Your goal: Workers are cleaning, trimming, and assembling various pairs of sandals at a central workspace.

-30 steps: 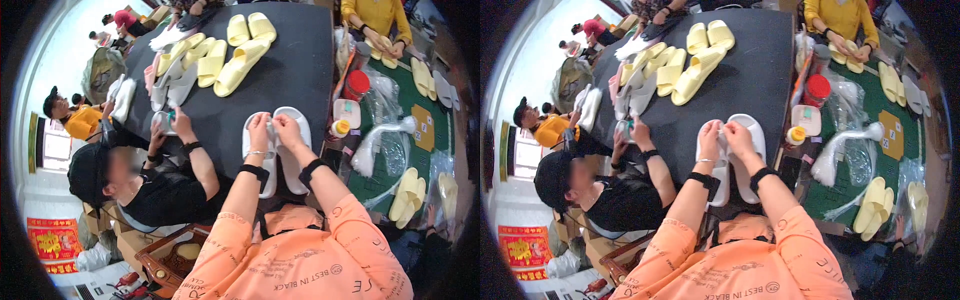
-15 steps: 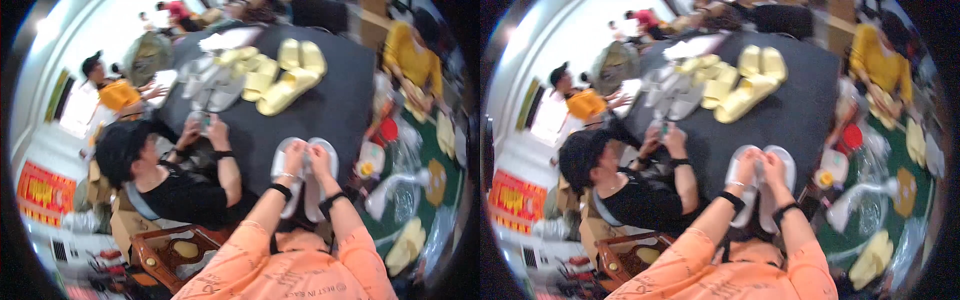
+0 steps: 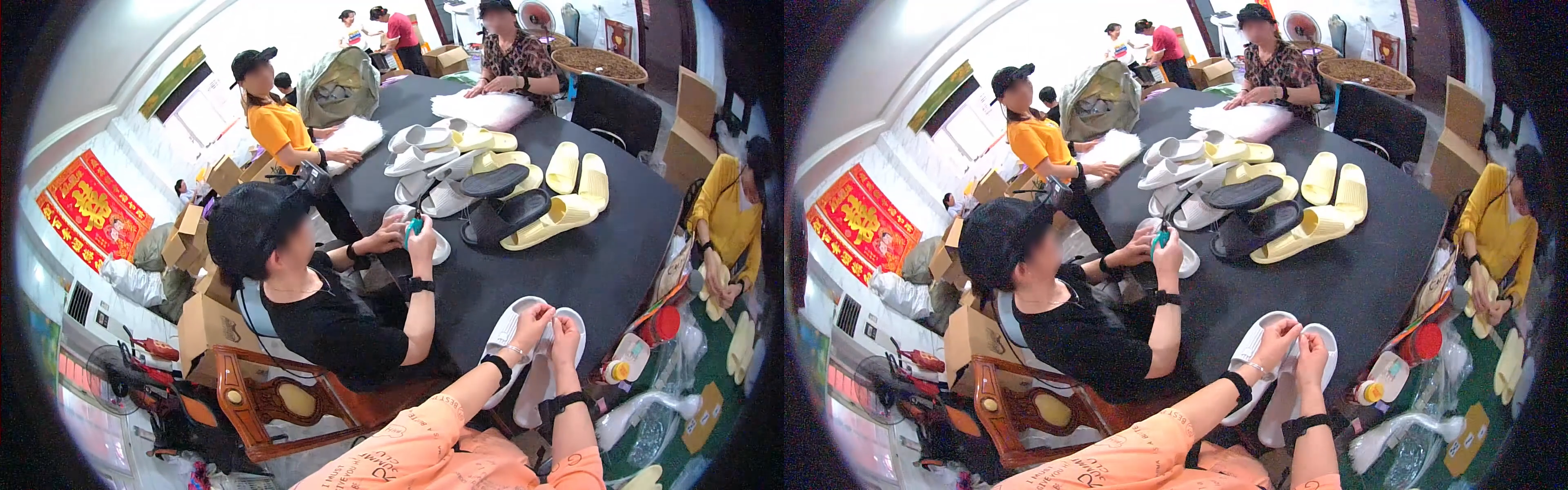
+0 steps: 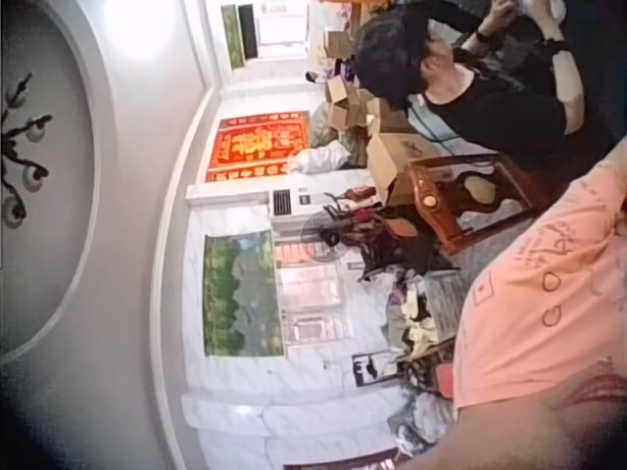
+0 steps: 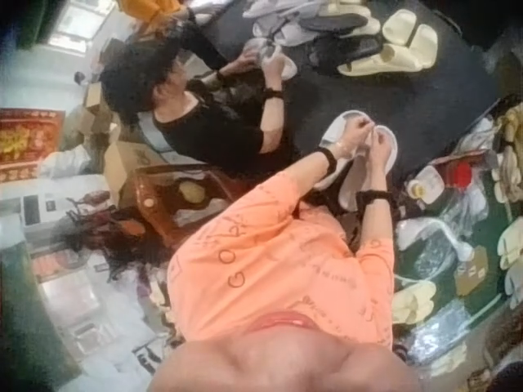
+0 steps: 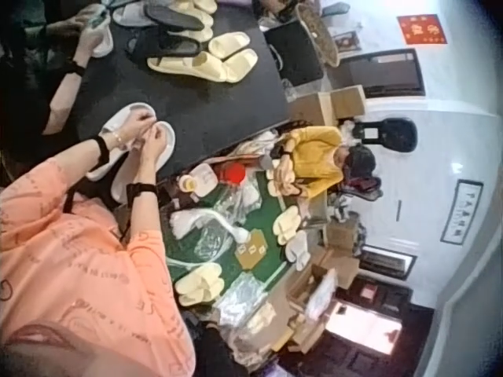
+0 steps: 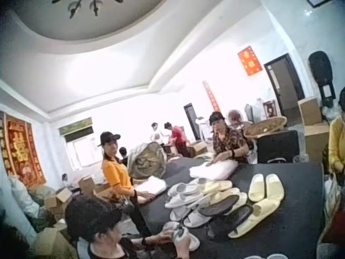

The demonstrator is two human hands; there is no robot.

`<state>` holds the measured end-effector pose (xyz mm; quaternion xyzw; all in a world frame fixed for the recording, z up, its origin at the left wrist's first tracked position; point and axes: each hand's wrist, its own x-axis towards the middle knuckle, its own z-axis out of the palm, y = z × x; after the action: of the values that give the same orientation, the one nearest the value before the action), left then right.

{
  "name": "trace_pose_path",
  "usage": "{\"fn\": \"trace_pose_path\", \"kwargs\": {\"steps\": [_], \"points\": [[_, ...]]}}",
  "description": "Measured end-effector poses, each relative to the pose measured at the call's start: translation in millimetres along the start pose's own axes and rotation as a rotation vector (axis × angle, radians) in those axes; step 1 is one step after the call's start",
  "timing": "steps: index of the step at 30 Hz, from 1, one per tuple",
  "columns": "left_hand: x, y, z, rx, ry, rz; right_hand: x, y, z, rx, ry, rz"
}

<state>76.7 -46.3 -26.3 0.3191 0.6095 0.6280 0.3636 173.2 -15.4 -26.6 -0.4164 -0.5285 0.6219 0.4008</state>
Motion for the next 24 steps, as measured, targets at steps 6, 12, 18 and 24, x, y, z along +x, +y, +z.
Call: {"fn": "trace_pose_path", "kwargs": {"steps": [6,12,18,24], "points": [[9,-4,-4,-0.096,-0.079,-0.06,11,9,7,0.126,0.011,-0.026],[3,-7,3,-0.041,-0.046,-0.024,8,14,-3,0.121,0.016,0.046],[-10,-15,-5,-0.042,-0.032,-0.082,-3,25,-2,-0.013,0.013,-0.014],[1,-7,-13,0.206,-0.143,0.033,-9,-5,-3,-0.6,0.24,-0.49]]}}
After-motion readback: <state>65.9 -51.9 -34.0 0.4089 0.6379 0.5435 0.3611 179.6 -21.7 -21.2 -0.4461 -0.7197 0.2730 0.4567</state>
